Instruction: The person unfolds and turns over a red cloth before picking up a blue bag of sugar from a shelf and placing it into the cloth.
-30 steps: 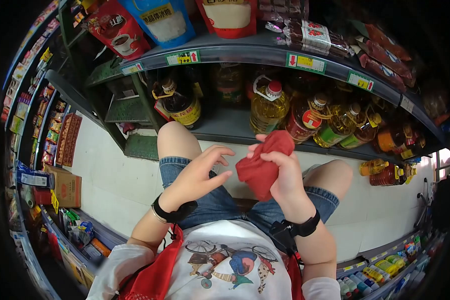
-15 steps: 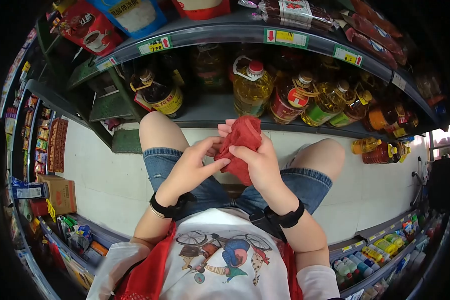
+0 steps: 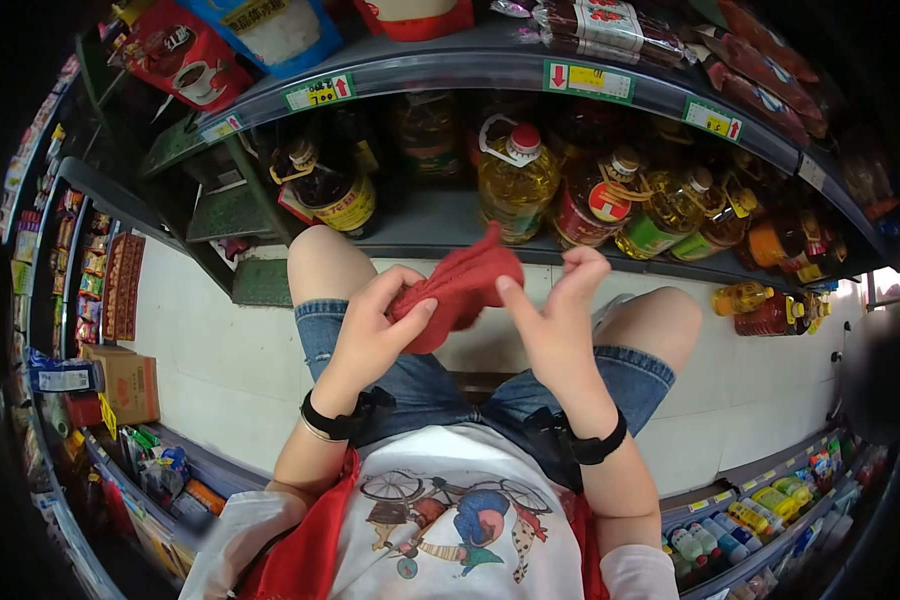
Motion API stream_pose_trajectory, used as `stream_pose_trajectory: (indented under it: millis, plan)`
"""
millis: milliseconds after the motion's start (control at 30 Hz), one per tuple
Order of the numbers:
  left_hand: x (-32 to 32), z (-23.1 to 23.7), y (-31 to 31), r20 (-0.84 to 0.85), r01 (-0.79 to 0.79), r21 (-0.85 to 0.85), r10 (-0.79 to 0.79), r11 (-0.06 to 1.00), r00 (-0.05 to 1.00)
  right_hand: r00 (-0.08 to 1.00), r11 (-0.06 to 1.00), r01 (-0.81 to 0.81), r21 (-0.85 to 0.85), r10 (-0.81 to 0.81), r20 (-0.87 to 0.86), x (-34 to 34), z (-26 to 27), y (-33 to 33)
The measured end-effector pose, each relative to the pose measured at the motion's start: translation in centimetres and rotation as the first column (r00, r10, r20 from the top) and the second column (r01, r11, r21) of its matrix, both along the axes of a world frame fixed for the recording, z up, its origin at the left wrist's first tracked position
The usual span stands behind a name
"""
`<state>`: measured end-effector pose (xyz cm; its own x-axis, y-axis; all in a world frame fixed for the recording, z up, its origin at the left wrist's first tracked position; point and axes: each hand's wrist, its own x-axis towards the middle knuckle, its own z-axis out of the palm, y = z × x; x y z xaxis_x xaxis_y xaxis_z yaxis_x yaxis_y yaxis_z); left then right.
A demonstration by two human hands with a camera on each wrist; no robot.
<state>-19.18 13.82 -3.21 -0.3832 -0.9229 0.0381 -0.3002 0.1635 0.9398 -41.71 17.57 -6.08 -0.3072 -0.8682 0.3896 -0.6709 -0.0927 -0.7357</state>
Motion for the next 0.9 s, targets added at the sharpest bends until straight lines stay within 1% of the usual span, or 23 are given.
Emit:
stream_pose_trajectory:
  millis: [33,67,100,133,167,233,267,300,333,367,433,467,500,533,567,600,633,667,700,767,800,833,900]
  plan:
    - [0.1,0.1,-0.1,-0.032,-0.015,0.028,0.016,1.000,0.999,1.000,1.000,-0.002,0.002,0.002,0.002,-0.2,0.2,0.2]
    - [0.3,-0.1,-0.1,-0.009,-0.016,-0.003,0.016,1.000,1.000,0.976,0.997,-0.035,0.074,0.018,0.218,-0.5,0.7,0.6]
    - [0.3,-0.5,-0.2,-0.008,-0.017,0.000,0.017,1.000,1.000,0.906,0.987,-0.080,0.137,0.015,0.423,-0.6,1.6,0.9]
    - [0.4,-0.9,-0.2,-0.068,-0.032,0.043,0.035,0.999,0.997,0.894,0.991,-0.109,0.077,0.064,0.444,-0.3,2.3,0.9]
    - [0.4,-1.2,-0.2,-0.127,-0.044,0.089,0.055,0.995,0.990,0.893,0.991,-0.110,0.081,0.062,0.446,-0.5,2.2,0.9]
    - [0.6,-1.6,-0.3,-0.134,-0.038,0.101,0.052,0.994,0.990,0.884,0.961,-0.259,0.100,0.194,0.425,-1.1,1.9,0.7]
    - [0.7,-2.1,-0.4,-0.150,-0.050,0.090,0.064,0.995,0.987,0.884,0.960,-0.258,0.107,0.190,0.427,-0.9,1.9,0.5]
    - [0.7,-2.3,-0.5,-0.166,-0.063,0.081,0.075,0.995,0.983,0.817,0.967,-0.206,0.149,0.086,0.570,-0.4,1.9,0.2]
    - [0.8,-2.2,-0.5,-0.167,-0.052,0.106,0.070,0.993,0.984,0.722,0.967,-0.159,0.198,-0.023,0.692,-0.1,2.0,0.2]
    - [0.7,-2.3,-0.5,-0.166,-0.052,0.112,0.070,0.992,0.984,0.722,0.966,-0.158,0.204,-0.028,0.692,-0.2,2.3,0.4]
    - [0.7,-2.4,-0.5,-0.203,-0.027,0.122,0.051,0.992,0.978,0.749,0.926,-0.137,0.352,-0.136,0.648,-0.5,3.0,0.9]
    - [0.7,-2.3,-0.4,-0.202,-0.026,0.127,0.051,0.992,0.978,0.749,0.924,-0.136,0.356,-0.140,0.648,-0.7,2.4,1.0]
    - [0.6,-2.3,-0.4,-0.203,-0.009,0.114,0.032,0.993,0.979,0.823,0.973,-0.138,0.185,0.009,0.568,-0.7,1.6,1.1]
    - [0.6,-2.2,-0.3,-0.204,0.008,0.102,0.013,0.995,0.979,0.881,0.987,-0.162,0.009,0.140,0.452,-0.8,1.1,1.2]
    - [0.6,-2.2,-0.3,-0.203,0.009,0.107,0.013,0.994,0.979,0.881,0.987,-0.160,0.014,0.137,0.453,-1.0,1.0,1.4]
    - [0.6,-2.2,-0.2,-0.195,0.014,0.104,0.007,0.994,0.981,0.893,0.937,-0.348,-0.046,0.346,0.288,-1.2,1.4,1.4]
    - [0.5,-2.3,-0.2,-0.187,0.019,0.102,0.000,0.995,0.982,0.840,0.846,-0.528,-0.069,0.533,0.105,-1.3,2.0,1.4]
    - [0.4,-2.3,-0.2,-0.187,0.021,0.104,-0.001,0.994,0.982,0.771,0.773,-0.635,0.005,0.633,0.075,-1.3,2.6,1.2]
    - [0.2,-2.4,-0.1,-0.213,-0.007,0.096,0.027,0.995,0.977,0.772,0.774,-0.633,0.007,0.631,0.076,-1.3,3.0,1.0]
    - [0.1,-2.6,-0.2,-0.238,-0.035,0.090,0.056,0.995,0.970,0.595,0.562,-0.761,0.325,0.804,0.003,-1.4,3.4,0.8]
    - [0.3,-2.8,-0.3,-0.246,-0.030,0.084,0.050,0.996,0.968,0.623,0.591,-0.721,0.362,0.782,-0.036,-1.2,3.2,0.9]
    - [0.4,-2.9,-0.3,-0.255,-0.024,0.079,0.043,0.997,0.966,0.623,0.591,-0.721,0.362,0.782,-0.035,-1.1,3.2,0.9]
    - [0.5,-2.9,-0.2,-0.275,-0.022,0.089,0.046,0.996,0.960,0.730,0.751,-0.602,0.273,0.655,-0.192,-0.9,3.2,0.7]
